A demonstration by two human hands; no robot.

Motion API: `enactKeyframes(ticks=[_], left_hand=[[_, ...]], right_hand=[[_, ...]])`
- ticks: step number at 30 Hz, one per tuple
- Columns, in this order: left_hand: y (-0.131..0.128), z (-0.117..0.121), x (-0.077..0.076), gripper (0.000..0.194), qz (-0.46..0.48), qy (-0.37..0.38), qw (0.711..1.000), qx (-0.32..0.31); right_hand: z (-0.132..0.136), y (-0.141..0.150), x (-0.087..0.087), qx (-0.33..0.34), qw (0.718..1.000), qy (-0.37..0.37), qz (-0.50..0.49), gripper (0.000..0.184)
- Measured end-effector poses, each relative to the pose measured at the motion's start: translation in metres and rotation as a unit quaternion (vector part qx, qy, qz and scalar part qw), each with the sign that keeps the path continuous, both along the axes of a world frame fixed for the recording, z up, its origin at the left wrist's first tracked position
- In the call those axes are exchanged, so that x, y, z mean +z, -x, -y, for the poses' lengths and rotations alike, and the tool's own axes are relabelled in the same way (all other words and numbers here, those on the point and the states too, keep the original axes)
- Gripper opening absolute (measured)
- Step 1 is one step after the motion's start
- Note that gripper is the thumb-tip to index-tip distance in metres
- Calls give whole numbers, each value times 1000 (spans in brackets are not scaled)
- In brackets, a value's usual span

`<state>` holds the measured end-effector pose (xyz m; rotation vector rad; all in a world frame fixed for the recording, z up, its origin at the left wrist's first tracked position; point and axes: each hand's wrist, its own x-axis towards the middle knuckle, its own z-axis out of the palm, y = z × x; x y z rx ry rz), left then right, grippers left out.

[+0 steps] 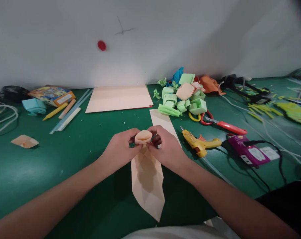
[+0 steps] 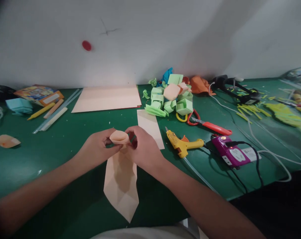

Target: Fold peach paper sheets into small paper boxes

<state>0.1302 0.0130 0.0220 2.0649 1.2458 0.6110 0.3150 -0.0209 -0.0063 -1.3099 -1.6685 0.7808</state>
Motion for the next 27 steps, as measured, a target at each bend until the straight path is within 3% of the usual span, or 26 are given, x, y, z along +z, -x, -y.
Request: enactKeyframes(ticks=[4,8,11,15,18,27], left_hand=[[1,1,-3,17,20,15,1000,-3],[0,0,-8,25,60,31,998,-8],[1,-1,-9,31,78,42,996,-11],[5,-1,-3,16,5,1,1000,-30],[6,1,2,14,-30,-48,997,-52],[9,-5,-3,10,40,-25,997,-58]], right_hand=[[1,1,1,2,1000,4,2,30],[0,-1,2,-13,1000,9,25,13],[-1,-3,3,-14,999,4,48,12],[0,-5,5,-11,998,14,61,11],[1,-5,6,-10,997,12,75,12],[1,-8,7,23,998,19,51,15]])
